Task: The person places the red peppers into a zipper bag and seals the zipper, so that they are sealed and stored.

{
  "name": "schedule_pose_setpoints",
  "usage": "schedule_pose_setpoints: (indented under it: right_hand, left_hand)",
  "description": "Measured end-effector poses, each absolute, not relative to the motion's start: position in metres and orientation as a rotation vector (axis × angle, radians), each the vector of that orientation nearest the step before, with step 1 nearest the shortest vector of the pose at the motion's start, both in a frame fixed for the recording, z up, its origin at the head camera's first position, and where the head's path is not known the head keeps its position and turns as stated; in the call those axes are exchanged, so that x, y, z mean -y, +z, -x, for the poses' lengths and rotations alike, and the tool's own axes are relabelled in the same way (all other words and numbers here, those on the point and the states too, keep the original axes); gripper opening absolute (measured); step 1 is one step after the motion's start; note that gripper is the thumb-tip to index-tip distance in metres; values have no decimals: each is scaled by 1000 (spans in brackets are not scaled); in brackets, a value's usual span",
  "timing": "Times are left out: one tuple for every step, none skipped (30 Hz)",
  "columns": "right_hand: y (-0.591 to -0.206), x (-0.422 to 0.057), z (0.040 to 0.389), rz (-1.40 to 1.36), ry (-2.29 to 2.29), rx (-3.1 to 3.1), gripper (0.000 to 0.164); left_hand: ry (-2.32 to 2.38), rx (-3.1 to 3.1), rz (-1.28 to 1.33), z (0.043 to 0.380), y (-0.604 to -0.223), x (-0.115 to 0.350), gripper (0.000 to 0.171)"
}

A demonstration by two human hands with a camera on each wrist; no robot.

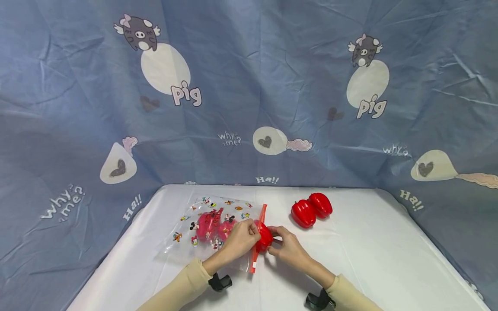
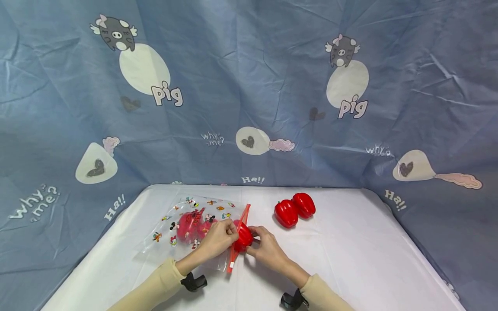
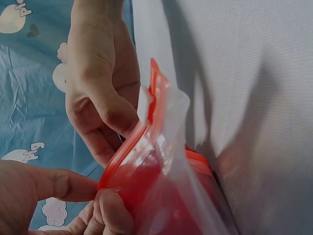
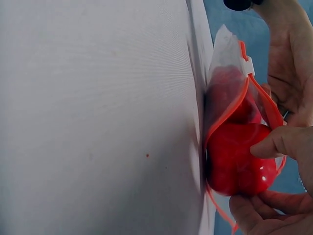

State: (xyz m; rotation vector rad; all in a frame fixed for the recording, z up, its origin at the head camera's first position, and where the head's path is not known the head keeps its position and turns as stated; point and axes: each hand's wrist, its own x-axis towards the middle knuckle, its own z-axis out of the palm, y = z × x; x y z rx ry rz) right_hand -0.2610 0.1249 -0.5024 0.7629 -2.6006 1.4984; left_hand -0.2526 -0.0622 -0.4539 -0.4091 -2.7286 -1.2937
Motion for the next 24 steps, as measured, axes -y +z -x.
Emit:
schedule_pose_setpoints:
  right_hand:
    - [-503, -124, 261, -763, 1497, 2596, 52]
    - [-503, -123, 262, -768, 1494, 2591, 52]
    - [-503, -122, 263, -771, 1494, 2588, 52]
    - [-504, -121, 263, -775, 1492, 2584, 52]
    - [-504, -120, 264, -772, 1493, 2586, 52]
    - [-504, -119, 265, -767, 1504, 2586, 52]
    - [-504, -118, 266, -765, 1502, 2587, 53]
    - [-505, -118, 266, -763, 1506, 2587, 53]
    - [-505, -117, 267, -757, 1512, 2589, 53]
    - [-505, -116, 267, -759, 1513, 2586, 53]
    - [-506, -115, 268, -756, 1521, 2584, 53]
    - [-506, -115, 269, -758, 1528, 2578, 53]
    - [-506, -114, 269, -763, 1528, 2571, 53]
    - [-506, -114, 269, -765, 1539, 2563, 52]
    - [-507, -114, 270, -765, 1548, 2556, 52]
    - [-507, -114, 271, -767, 1554, 2547, 52]
    - [-508, -113, 272, -763, 1568, 2541, 51]
    - [-508, -113, 272, -761, 1579, 2533, 51]
    - [-509, -113, 273, -760, 1590, 2525, 51]
    - [-510, -112, 274, -756, 1600, 2519, 51]
    - [-510, -111, 275, -760, 1604, 2510, 51]
    - [-511, -110, 276, -760, 1613, 2502, 51]
    - [-512, -110, 277, -761, 1620, 2493, 51]
    - [-512, -109, 277, -760, 1625, 2488, 50]
  left_hand:
    - [-1290, 2729, 407, 253, -454, 62, 6]
    - [-1288, 2726, 410, 253, -454, 62, 6]
    - [-1288, 2722, 413, 252, -454, 62, 6]
    - [-1286, 2718, 417, 252, -454, 62, 6]
    - [-1285, 2713, 421, 253, -455, 62, 6]
    - [-1286, 2709, 424, 253, -455, 62, 6]
    - [-1288, 2705, 427, 253, -455, 62, 6]
    - [-1291, 2704, 428, 253, -456, 62, 6]
    - [-1294, 2703, 429, 253, -456, 62, 6]
    - [-1291, 2702, 431, 254, -456, 62, 6]
    - [-1290, 2704, 432, 254, -456, 62, 6]
    - [-1286, 2708, 431, 254, -456, 62, 7]
    - [-1283, 2714, 427, 254, -457, 61, 7]
    - [-1277, 2719, 427, 254, -457, 61, 7]
    - [-1271, 2724, 428, 254, -458, 61, 7]
    - [-1265, 2724, 431, 254, -458, 61, 7]
    - [-1262, 2726, 430, 254, -459, 61, 7]
    - [-1259, 2724, 430, 254, -459, 61, 7]
    - [-1257, 2719, 432, 254, -459, 61, 7]
    - [-1253, 2712, 436, 254, -459, 61, 7]
    - [-1253, 2706, 436, 254, -459, 61, 7]
    - [-1249, 2701, 438, 254, -459, 61, 7]
    - [-1247, 2699, 436, 254, -459, 61, 8]
    - [-1241, 2698, 437, 254, -459, 61, 8]
